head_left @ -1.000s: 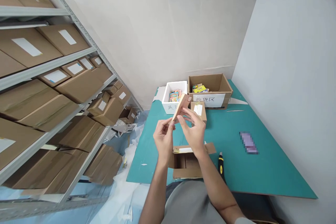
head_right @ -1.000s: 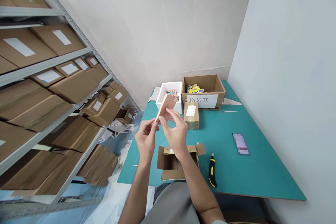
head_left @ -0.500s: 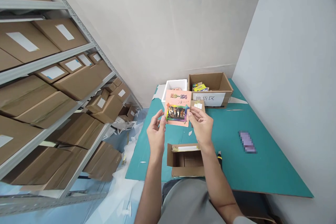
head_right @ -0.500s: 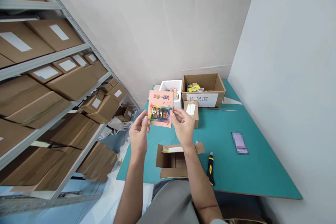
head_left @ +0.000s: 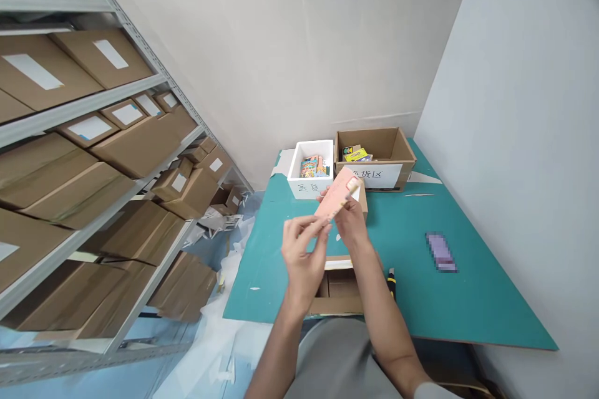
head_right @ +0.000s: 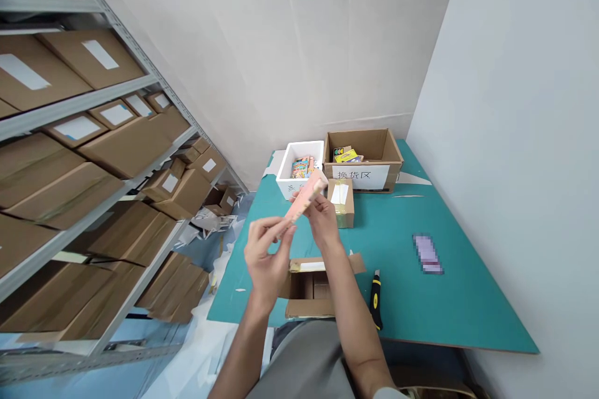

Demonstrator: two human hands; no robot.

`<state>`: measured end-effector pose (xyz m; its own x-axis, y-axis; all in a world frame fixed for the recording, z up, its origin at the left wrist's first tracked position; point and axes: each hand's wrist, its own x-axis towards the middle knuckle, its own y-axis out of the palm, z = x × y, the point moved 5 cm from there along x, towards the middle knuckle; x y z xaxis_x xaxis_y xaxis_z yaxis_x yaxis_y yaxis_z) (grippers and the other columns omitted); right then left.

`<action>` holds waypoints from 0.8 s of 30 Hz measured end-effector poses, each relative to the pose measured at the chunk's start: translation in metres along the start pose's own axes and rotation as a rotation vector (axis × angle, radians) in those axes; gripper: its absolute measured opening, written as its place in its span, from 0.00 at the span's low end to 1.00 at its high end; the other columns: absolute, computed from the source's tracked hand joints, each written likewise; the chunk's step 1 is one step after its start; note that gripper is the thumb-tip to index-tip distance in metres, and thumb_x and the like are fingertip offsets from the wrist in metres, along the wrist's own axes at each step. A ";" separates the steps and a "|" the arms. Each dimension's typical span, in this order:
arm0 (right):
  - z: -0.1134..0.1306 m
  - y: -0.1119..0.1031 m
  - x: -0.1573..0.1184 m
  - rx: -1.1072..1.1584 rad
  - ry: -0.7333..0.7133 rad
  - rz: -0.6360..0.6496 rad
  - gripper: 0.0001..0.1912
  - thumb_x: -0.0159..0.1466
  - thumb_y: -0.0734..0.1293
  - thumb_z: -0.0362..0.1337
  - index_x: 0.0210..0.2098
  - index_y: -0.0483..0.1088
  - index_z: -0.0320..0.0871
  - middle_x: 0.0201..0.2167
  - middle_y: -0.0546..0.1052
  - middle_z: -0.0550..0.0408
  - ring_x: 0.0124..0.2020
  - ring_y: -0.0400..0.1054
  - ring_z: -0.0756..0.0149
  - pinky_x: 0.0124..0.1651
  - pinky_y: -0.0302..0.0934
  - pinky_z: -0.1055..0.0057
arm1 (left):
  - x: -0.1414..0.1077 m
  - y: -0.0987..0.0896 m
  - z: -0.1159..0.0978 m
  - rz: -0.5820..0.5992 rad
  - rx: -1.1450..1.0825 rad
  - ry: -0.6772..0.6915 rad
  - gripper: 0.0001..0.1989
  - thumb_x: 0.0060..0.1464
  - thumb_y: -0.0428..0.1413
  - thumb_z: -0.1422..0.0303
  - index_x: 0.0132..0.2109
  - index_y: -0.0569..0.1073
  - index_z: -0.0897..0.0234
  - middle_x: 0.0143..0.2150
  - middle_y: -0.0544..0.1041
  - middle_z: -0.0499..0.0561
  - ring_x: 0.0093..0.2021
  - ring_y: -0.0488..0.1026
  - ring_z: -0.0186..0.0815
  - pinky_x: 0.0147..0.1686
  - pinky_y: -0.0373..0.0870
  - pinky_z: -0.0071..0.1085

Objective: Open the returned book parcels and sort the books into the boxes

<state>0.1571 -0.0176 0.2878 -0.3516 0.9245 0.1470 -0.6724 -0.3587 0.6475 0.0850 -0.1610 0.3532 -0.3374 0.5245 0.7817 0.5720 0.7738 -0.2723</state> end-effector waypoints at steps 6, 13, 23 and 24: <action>-0.002 -0.004 0.001 0.112 0.133 -0.024 0.32 0.55 0.73 0.69 0.44 0.81 0.49 0.44 0.86 0.47 0.50 0.81 0.44 0.51 0.77 0.50 | -0.011 0.025 -0.025 0.116 0.120 0.140 0.11 0.65 0.62 0.76 0.51 0.83 0.57 0.40 0.81 0.53 0.41 0.73 0.39 0.41 0.73 0.35; 0.009 -0.007 -0.001 -0.106 0.000 -0.037 0.27 0.51 0.82 0.56 0.44 0.82 0.46 0.46 0.87 0.47 0.47 0.82 0.47 0.48 0.78 0.55 | -0.006 0.011 -0.015 0.049 0.015 0.022 0.16 0.68 0.59 0.72 0.60 0.79 0.55 0.41 0.79 0.54 0.40 0.74 0.39 0.40 0.72 0.36; 0.020 -0.005 -0.012 -0.244 -0.118 -0.101 0.23 0.56 0.82 0.51 0.46 0.85 0.46 0.47 0.87 0.49 0.51 0.82 0.51 0.59 0.76 0.53 | 0.013 -0.011 0.072 -0.097 -0.112 -0.414 0.20 0.68 0.60 0.55 0.60 0.79 0.59 0.44 0.81 0.55 0.42 0.78 0.39 0.46 0.74 0.34; 0.021 0.001 -0.016 -0.265 -0.125 -0.077 0.22 0.56 0.81 0.51 0.46 0.85 0.46 0.46 0.87 0.49 0.50 0.83 0.51 0.58 0.77 0.53 | 0.013 -0.008 0.086 -0.076 -0.183 -0.478 0.23 0.66 0.61 0.52 0.60 0.79 0.60 0.44 0.82 0.55 0.42 0.79 0.39 0.45 0.75 0.34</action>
<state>0.1764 -0.0302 0.3018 -0.2212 0.9530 0.2069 -0.8462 -0.2930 0.4452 0.0118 -0.1299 0.3167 -0.6629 0.6060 0.4398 0.6393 0.7638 -0.0888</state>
